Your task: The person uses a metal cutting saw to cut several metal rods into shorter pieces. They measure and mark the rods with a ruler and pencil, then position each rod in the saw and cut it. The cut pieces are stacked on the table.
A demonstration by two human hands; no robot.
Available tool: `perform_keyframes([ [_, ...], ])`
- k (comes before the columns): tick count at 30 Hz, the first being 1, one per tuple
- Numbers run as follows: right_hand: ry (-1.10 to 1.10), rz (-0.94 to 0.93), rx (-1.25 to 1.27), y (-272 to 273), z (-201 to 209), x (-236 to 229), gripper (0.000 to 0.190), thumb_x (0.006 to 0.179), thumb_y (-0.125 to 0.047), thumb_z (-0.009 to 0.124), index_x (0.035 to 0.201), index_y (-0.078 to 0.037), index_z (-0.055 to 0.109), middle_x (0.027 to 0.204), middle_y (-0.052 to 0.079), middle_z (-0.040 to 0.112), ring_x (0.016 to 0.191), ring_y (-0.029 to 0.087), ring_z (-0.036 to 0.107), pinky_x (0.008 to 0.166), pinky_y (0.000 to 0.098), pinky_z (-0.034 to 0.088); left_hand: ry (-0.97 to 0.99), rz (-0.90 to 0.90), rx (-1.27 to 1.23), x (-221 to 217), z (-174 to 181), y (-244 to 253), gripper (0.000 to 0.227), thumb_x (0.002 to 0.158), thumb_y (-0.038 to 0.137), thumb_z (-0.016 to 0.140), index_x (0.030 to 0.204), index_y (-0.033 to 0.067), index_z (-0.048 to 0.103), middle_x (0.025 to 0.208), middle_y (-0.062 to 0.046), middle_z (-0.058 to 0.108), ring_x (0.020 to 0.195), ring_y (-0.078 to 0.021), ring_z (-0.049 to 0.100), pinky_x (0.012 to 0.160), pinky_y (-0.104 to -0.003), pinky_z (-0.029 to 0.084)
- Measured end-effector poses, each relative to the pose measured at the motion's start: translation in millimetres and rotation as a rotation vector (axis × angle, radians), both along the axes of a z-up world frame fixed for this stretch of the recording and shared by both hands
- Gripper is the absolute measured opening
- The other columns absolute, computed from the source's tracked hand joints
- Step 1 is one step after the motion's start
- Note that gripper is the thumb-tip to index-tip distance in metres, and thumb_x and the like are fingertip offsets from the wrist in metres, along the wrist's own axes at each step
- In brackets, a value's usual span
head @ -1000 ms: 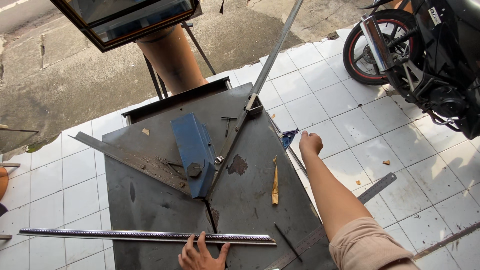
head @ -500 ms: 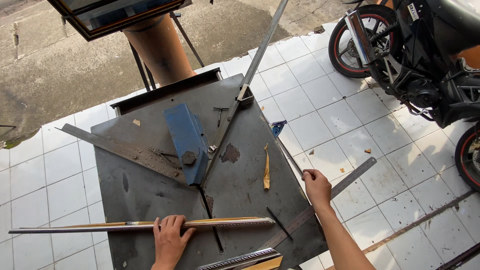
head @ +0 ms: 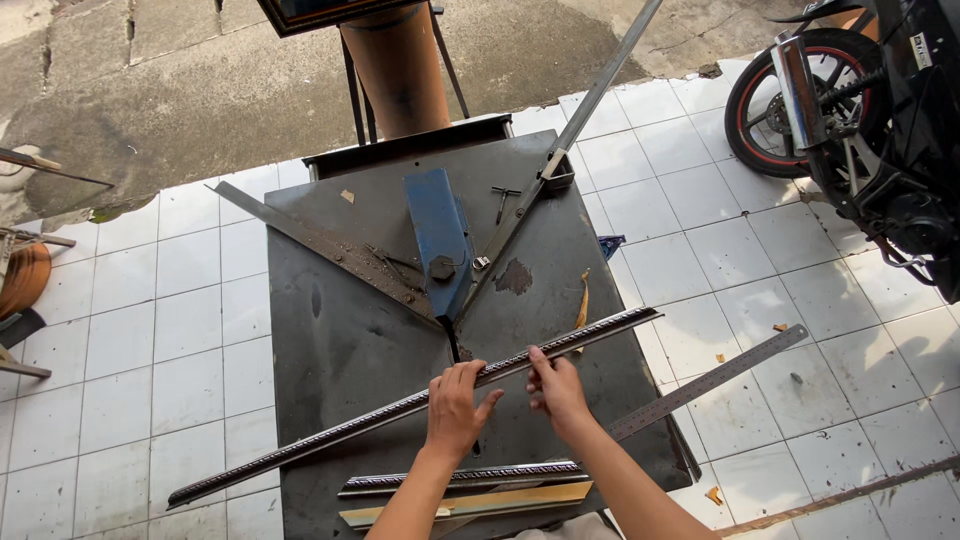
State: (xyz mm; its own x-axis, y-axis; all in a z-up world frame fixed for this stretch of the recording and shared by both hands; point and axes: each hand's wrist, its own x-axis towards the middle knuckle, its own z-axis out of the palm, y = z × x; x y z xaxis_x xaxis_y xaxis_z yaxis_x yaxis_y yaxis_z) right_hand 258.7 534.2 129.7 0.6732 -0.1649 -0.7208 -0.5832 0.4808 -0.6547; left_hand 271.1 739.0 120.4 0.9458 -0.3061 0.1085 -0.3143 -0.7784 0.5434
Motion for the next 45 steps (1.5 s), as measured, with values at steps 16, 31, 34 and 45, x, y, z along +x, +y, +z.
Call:
perform_keyframes([
  [16, -0.905, 1.526, -1.224, 69, 10, -85, 0.074, 0.081, -0.050, 0.079, 0.147, -0.031, 0.050, 0.135, 0.006, 0.055, 0.113, 0.031, 0.050, 0.079, 0.0493, 0.038, 0.087, 0.221, 0.089, -45, -55, 157, 0.043, 0.089, 0.021, 0.076, 0.131, 0.0305, 0.070, 0.111, 0.004, 0.067, 0.100, -0.0256, 0.058, 0.075, -0.045, 0.048],
  [31, -0.364, 1.014, -1.232, 4, -2, 24, 0.043, 0.097, -0.044, 0.060, 0.137, -0.027, 0.061, 0.136, -0.002, 0.065, 0.127, 0.025, 0.052, 0.094, 0.0517, 0.044, 0.008, 0.344, 0.158, -81, -56, 134, 0.044, 0.086, 0.033, 0.079, 0.129, 0.0325, 0.071, 0.100, 0.008, 0.065, 0.083, -0.0209, 0.057, 0.070, -0.039, 0.055],
  [34, -0.124, 0.827, -1.180, 5, -21, 81, 0.059, 0.101, -0.043, 0.050, 0.156, -0.027, 0.038, 0.156, -0.002, 0.046, 0.148, 0.027, 0.031, 0.107, 0.0593, 0.031, 0.052, 0.383, 0.158, -83, -51, 134, 0.041, 0.084, 0.036, 0.080, 0.124, 0.0302, 0.073, 0.098, 0.008, 0.065, 0.084, -0.0198, 0.059, 0.074, -0.039, 0.057],
  [45, -0.091, 0.836, -1.195, 7, -51, 141, 0.066, 0.103, -0.056, 0.031, 0.165, -0.037, 0.017, 0.173, -0.018, 0.015, 0.160, 0.023, -0.001, 0.113, 0.0721, -0.001, 0.171, 0.352, 0.133, -65, -73, 136, 0.039, 0.092, 0.036, 0.071, 0.130, 0.0342, 0.063, 0.103, 0.009, 0.065, 0.095, -0.0168, 0.063, 0.079, -0.038, 0.050],
])
